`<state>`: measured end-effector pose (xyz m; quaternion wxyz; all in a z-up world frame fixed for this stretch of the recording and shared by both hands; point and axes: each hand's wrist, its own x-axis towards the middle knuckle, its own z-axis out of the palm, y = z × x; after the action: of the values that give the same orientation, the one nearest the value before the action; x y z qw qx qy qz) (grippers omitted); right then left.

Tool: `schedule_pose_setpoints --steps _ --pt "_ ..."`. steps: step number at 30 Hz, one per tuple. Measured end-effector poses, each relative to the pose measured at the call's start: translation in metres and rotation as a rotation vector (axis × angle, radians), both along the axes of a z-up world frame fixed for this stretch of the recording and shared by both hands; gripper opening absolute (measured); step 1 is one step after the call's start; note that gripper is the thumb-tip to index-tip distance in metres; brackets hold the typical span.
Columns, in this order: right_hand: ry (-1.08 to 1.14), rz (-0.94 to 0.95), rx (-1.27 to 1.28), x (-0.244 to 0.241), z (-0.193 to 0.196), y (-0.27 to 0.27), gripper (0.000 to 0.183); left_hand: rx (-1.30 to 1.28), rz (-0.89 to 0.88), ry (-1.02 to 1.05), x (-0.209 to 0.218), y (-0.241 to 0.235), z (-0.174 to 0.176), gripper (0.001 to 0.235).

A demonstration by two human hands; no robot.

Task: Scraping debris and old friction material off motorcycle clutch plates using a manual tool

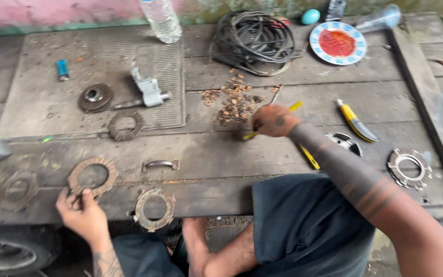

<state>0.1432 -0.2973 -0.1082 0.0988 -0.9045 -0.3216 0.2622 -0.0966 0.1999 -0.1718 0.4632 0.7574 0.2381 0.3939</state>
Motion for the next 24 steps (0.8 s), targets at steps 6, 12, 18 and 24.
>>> schedule_pose_setpoints --steps 6,12,18,24 --pt "-0.138 -0.037 0.009 0.033 -0.078 -0.070 0.022 0.132 0.169 0.081 0.006 -0.015 0.008 0.044" --pt "-0.065 -0.236 -0.029 0.012 -0.031 -0.042 0.033 0.163 0.207 0.112 0.010 -0.026 0.022 0.043" --pt "0.075 -0.228 0.250 -0.039 0.002 0.055 0.025 0.191 0.248 0.152 0.011 -0.018 0.008 0.043" --pt "-0.400 -0.197 0.042 -0.002 -0.066 0.047 0.021 0.212 0.254 0.176 0.010 -0.014 0.013 0.039"
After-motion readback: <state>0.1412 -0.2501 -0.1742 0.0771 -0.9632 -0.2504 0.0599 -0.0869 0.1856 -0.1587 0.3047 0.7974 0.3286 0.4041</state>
